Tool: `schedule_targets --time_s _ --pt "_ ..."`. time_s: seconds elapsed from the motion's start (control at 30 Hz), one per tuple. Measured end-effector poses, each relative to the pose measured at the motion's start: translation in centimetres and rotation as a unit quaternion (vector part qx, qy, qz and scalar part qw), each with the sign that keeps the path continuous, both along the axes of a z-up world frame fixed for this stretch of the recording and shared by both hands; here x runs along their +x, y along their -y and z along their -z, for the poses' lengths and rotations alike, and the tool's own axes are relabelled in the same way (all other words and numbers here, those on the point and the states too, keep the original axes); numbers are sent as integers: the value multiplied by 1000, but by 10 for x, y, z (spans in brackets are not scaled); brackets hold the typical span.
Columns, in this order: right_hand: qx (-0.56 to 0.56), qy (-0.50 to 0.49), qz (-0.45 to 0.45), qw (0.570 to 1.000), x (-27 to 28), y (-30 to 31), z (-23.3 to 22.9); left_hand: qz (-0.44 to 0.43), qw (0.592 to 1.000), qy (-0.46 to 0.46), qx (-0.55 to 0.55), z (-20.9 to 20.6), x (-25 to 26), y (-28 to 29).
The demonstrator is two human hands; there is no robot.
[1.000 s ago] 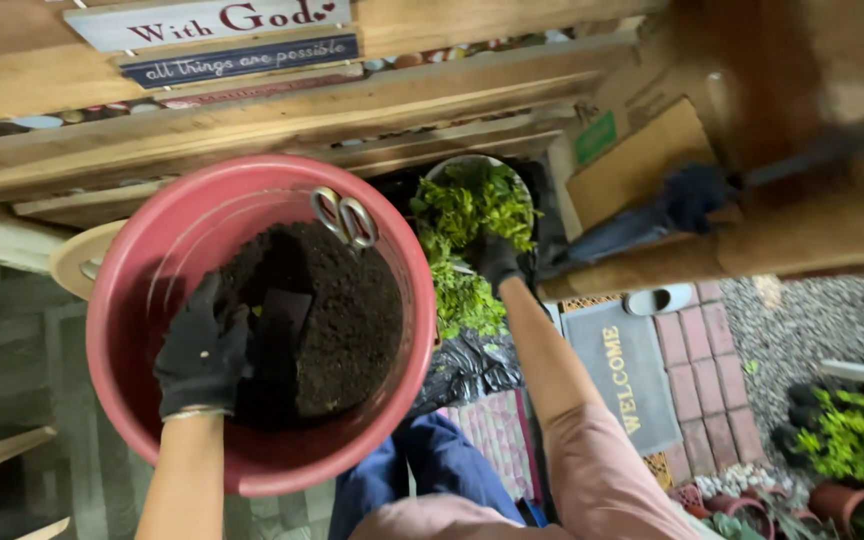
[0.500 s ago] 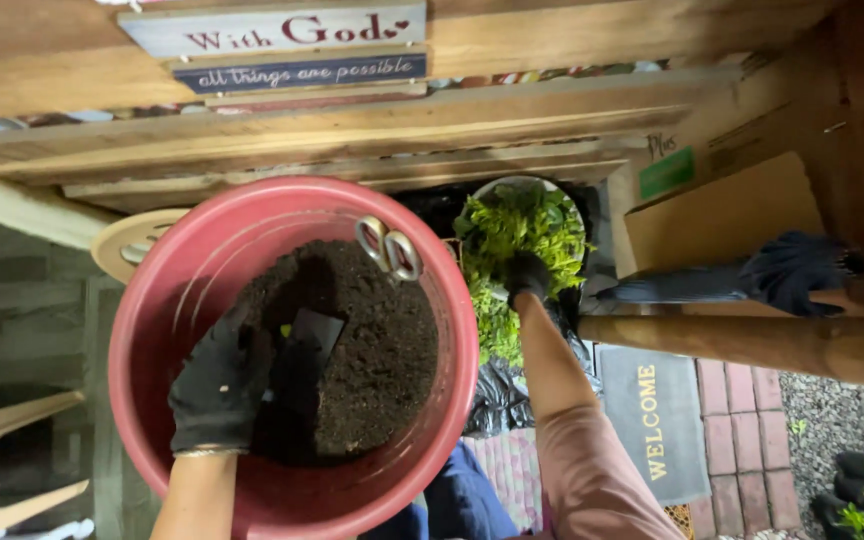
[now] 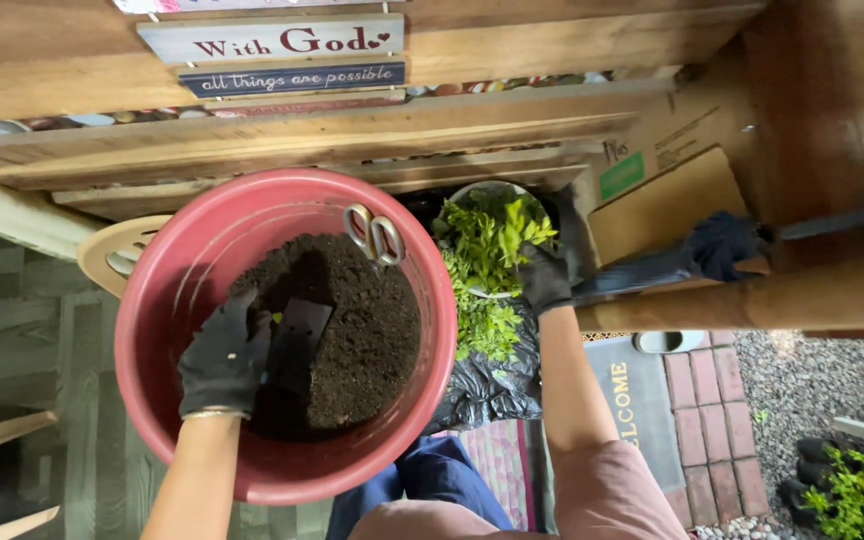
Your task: Repotting or planting several small green seedlings into a large red pot filled with dark soil.
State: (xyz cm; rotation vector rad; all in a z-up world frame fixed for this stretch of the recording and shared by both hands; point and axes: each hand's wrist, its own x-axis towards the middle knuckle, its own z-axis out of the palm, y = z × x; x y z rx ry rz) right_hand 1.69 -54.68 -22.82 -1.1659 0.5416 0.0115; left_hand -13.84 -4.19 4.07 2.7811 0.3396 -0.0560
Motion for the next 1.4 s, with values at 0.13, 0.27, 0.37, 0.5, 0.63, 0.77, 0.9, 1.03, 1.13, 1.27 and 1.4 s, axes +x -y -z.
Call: schedule_targets --time_s 0.13,0.27,0.37,0.5,0.63,0.77,0.9,1.03,1.13,1.27,1.4 --pt "129 120 -22 984 -19 -13 -98 6 1000 4 -7 -1 1 6" --pt "-63 217 -146 963 -42 -45 -189 61 992 104 -44 12 2 9" --pt "-98 228 -192 949 -75 -111 -283 125 965 184 -141 -9 0 18" --pt "-51 245 -208 946 -107 -197 -287 158 861 133 -464 1 -7 29" --pt "-118 201 -251 940 -124 -260 -289 142 833 110 -524 -4 -11 34" --pt "-314 232 -278 878 -122 -282 -259 154 894 123 -402 12 -6 21" --pt "-208 229 -267 913 -124 -284 -251 181 863 183 -435 31 3 21" --pt "-144 180 -252 940 -149 -293 -304 24 750 41 -660 11 5 17" --pt "-79 172 -290 938 -146 -292 -285 -4 692 55 -720 4 7 14" --pt "-66 96 -292 949 -139 -293 -261 -5 617 35 -786 5 8 14" --pt "119 85 -323 935 -145 -292 -290 22 622 19 -782 0 10 16"
